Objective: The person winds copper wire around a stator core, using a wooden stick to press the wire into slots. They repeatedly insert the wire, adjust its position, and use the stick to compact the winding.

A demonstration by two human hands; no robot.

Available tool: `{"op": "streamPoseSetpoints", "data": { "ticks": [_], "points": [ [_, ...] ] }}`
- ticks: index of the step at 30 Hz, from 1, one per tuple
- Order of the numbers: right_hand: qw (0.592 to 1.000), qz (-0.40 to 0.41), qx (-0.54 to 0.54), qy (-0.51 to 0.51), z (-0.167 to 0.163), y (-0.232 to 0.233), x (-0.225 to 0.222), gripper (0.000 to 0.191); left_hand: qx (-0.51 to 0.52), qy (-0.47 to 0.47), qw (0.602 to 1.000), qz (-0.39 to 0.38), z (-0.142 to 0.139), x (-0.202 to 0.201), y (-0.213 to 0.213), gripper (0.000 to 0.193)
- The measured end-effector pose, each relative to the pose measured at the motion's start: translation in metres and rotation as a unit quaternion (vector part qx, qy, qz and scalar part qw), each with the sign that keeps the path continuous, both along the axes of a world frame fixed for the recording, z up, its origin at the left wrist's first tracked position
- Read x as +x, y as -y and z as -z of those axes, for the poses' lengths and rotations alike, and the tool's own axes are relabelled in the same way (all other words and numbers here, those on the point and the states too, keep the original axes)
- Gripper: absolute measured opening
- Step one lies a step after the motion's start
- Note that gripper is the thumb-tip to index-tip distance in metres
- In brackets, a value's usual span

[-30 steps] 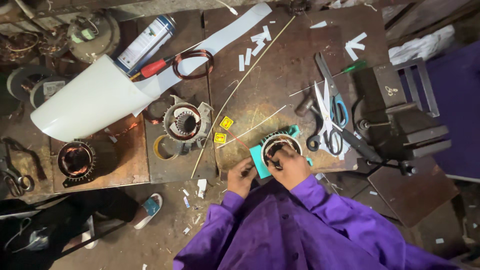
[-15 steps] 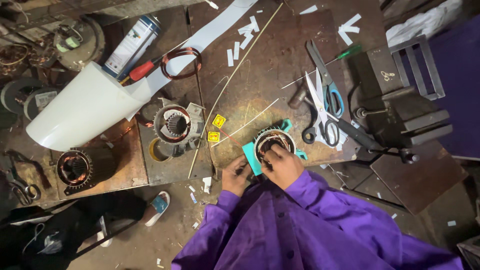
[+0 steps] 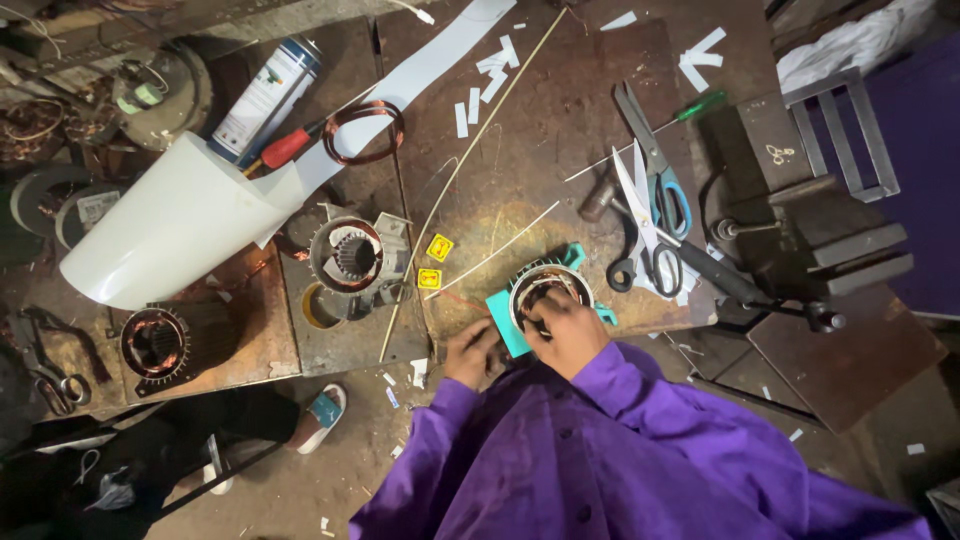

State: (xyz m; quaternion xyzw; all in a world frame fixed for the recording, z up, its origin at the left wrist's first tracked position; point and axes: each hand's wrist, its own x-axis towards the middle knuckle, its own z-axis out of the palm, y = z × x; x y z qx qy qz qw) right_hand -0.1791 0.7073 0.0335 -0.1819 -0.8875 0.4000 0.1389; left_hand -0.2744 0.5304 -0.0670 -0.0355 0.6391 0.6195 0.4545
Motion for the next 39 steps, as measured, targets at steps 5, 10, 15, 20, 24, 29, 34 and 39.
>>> {"op": "streamPoseSetpoints", "data": {
  "ticks": [5, 10, 15, 20, 24, 29, 34, 39],
  "points": [
    [0.998, -0.049, 0.041, -0.002, -0.012, -0.005, -0.005, 0.012, 0.017, -0.011, 0.998, 0.066, -0.006, -0.015, -0.006, 0.021],
    [0.997, -0.063, 0.034, 0.011, -0.022, -0.011, -0.007, 0.012, 0.023, -0.023, 0.995, 0.093, -0.011, -0.022, -0.01, 0.019],
    [0.995, -0.063, 0.046, 0.066, -0.018, -0.011, -0.017, 0.014, 0.033, -0.038, 0.993, 0.111, -0.01, -0.025, -0.009, 0.016],
    [0.988, -0.102, 0.099, 0.061, -0.02, -0.011, -0.023, 0.011, 0.037, -0.053, 0.992, 0.105, -0.009, -0.025, -0.013, 0.016],
    [0.993, -0.104, 0.064, 0.001, -0.029, -0.015, -0.02, 0.015, 0.074, -0.05, 0.994, 0.057, -0.008, -0.019, -0.008, 0.017],
    [0.996, -0.064, 0.033, 0.057, -0.03, -0.018, -0.021, 0.013, 0.044, -0.089, 0.993, 0.07, -0.004, -0.014, -0.006, 0.015],
    [0.995, -0.056, 0.048, 0.064, -0.034, -0.013, -0.02, 0.014, 0.052, -0.073, 0.994, 0.068, -0.007, -0.015, -0.004, 0.015],
    [0.993, -0.06, 0.05, 0.084, -0.031, -0.011, -0.016, 0.013, 0.064, -0.086, 0.991, 0.083, -0.006, -0.018, -0.005, 0.015]
  ]
}}
